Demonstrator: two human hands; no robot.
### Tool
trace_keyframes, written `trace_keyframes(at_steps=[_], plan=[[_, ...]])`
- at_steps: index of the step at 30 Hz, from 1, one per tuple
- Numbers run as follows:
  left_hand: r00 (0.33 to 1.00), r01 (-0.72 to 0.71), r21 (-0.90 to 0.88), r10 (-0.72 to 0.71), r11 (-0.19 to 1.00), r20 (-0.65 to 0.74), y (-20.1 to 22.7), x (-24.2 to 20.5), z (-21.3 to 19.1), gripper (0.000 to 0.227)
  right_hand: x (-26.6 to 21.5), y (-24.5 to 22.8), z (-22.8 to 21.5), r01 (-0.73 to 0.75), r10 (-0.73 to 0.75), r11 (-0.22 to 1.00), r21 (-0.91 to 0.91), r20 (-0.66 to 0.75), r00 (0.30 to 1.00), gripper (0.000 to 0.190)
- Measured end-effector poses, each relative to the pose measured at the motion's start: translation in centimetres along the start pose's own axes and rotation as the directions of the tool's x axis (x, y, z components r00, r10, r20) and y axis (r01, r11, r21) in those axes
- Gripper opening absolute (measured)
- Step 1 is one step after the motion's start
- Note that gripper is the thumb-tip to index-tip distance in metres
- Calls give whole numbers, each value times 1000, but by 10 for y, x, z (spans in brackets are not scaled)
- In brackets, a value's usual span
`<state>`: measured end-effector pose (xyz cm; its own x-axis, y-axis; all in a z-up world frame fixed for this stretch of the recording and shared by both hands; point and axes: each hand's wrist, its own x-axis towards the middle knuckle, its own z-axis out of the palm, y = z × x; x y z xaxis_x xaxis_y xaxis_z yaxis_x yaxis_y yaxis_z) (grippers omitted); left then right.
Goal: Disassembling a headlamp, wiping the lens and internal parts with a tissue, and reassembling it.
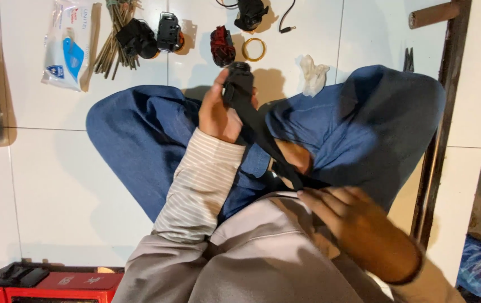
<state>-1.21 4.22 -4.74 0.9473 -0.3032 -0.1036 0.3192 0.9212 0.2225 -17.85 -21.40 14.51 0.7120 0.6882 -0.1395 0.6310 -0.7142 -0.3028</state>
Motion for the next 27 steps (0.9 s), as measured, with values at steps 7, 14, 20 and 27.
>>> trace_keyframes(at_steps=[7,14,20,27], plan=[[877,-102,255,208,961,-433,-10,8,5,62,-44,24,65,-47,-67,891,452,233,970,87],[965,-171,344,227,923,-129,-8,5,-3,41,1,53,63,-478,494,867,143,-118,861,20],[990,-129,313,141,941,-17,-4,-1,25,29,66,48,95,-391,427,891,229,-131,895,26],[991,-135,227,132,964,28,-14,-3,20,43,68,63,121,-293,601,629,720,-212,771,15]])
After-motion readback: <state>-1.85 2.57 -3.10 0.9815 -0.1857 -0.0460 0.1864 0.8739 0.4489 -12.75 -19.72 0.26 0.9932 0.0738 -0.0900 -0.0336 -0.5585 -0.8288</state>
